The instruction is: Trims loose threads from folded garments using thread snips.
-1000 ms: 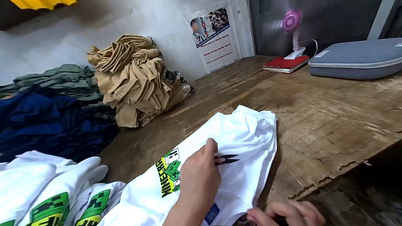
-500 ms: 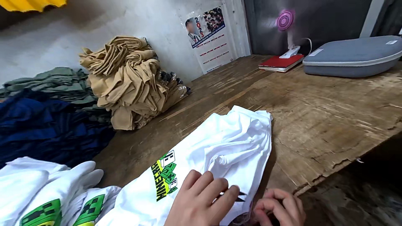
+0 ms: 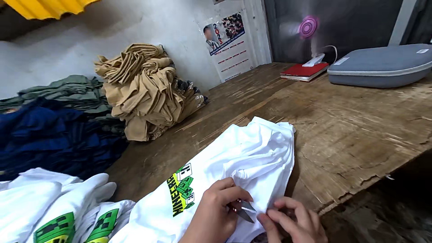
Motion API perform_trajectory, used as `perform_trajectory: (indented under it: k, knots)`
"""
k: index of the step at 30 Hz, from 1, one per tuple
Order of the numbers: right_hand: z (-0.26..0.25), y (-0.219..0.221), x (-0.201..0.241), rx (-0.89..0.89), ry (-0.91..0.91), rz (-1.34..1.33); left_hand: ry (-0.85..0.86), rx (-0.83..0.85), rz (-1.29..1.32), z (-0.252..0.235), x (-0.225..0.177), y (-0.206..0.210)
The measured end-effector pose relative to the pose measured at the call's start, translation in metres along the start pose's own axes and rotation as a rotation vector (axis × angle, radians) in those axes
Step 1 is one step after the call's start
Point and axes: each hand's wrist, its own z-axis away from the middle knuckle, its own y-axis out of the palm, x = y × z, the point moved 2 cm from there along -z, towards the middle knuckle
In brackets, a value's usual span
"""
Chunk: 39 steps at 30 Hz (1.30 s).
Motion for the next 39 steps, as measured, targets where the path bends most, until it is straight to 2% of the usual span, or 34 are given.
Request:
perform_trajectory:
  k: [6, 10, 13, 17, 20, 22, 24, 26, 29, 32, 34, 37, 39]
  knots:
    - [0.011, -0.013, -0.025, -0.035, 0.002, -0.136, 0.09, 0.038, -0.187, 0.003, -0.03, -0.015]
    - [0.016, -0.009, -0.02, -0.139, -0.117, -0.138, 0.264, 0.045, -0.52, 0.005, -0.063, -0.007]
    - [0.015, -0.007, -0.019, -0.164, -0.167, -0.098, 0.319, 0.039, -0.603, 0.006, -0.067, -0.002]
    - [0.015, -0.009, -0.022, -0.093, -0.177, -0.073, 0.091, 0.046, -0.386, 0.006, -0.048, -0.005]
    - [0.016, -0.003, -0.018, 0.002, -0.238, 0.046, -0.069, 0.095, -0.07, 0.004, -0.014, 0.003]
    - [0.012, 0.009, -0.008, -0.002, -0.26, 0.132, -0.071, 0.146, 0.174, -0.001, 0.002, 0.003]
    - [0.004, 0.018, -0.001, -0.034, -0.274, 0.205, -0.018, 0.234, 0.289, -0.008, 0.006, -0.002]
    - [-0.004, 0.02, 0.002, 0.009, -0.264, 0.165, -0.028, 0.265, 0.289, -0.012, 0.006, -0.004]
    - [-0.014, 0.012, -0.006, 0.164, -0.272, 0.012, -0.197, 0.201, 0.194, -0.015, 0.005, 0.002]
    - [-0.015, 0.004, -0.017, 0.115, -0.389, 0.221, -0.235, 0.087, 0.153, -0.015, 0.002, 0.009]
    - [-0.013, -0.001, -0.023, 0.038, -0.407, 0.274, -0.198, 0.028, 0.161, -0.011, 0.001, 0.004]
    - [-0.008, -0.01, -0.029, -0.058, -0.365, 0.198, -0.061, -0.037, 0.036, 0.0, -0.005, -0.008]
    - [0.0, -0.013, -0.03, -0.101, -0.354, 0.134, 0.016, -0.02, -0.035, 0.007, -0.018, -0.015]
